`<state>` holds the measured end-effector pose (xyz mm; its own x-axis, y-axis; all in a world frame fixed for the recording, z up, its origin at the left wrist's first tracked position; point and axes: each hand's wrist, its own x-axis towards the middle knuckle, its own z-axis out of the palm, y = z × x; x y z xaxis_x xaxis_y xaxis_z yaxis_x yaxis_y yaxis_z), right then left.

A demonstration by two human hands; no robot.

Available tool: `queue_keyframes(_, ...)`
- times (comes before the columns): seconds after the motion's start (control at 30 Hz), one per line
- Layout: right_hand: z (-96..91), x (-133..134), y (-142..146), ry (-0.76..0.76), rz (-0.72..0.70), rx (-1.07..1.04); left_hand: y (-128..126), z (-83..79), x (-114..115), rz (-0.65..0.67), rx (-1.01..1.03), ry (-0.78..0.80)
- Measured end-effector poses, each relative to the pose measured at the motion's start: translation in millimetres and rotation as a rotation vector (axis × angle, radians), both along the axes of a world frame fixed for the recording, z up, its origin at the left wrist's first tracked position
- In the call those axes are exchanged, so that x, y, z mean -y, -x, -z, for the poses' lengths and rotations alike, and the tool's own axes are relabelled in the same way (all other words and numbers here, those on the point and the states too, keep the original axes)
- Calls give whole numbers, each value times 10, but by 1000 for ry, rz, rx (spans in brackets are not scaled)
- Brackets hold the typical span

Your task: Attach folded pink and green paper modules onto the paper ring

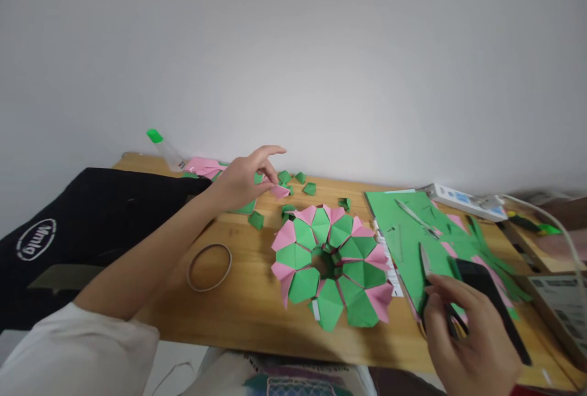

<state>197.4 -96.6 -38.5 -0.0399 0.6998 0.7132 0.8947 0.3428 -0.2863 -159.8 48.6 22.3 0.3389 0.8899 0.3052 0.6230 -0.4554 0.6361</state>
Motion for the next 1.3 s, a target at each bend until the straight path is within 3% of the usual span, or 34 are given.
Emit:
queue_keyframes(0.1,-129,-22,222,42,-136,-176,-107,-67,343,29,472,165)
queue_keyframes(0.17,-249,-21,452,157,-300,-327,-262,-67,578,54,684,346)
queue_keyframes(0.27,-409,12,826,308,-491,-370,-515,-9,892,77,896,558)
queue_keyframes(0.33,-460,64,1019,326,-539,-401,-638,65,1050,87,965,634)
queue_keyframes(0.5,-389,291,1168,368,-564,-612,-747,281,1331,2,973,610)
queue_keyframes(0.7,-165,429,1089,720,-704,-1035,-806,401,1693,27,888,292)
queue_keyframes(0.83,-48,451,1076,840,-735,-1195,-835,422,1875,36,745,212)
queue_keyframes(0.97,-18,515,1079,823,-674,-1191,-860,412,1943,-44,510,115)
queue_keyframes(1.13,-47,588,1061,787,-549,-986,-891,405,1957,-46,396,21)
queue_keyframes(1.23,-54,605,1027,806,-503,-928,-870,424,1944,-32,463,90)
queue_keyframes(1.3,-45,611,995,812,-490,-935,-835,435,1917,6,588,236)
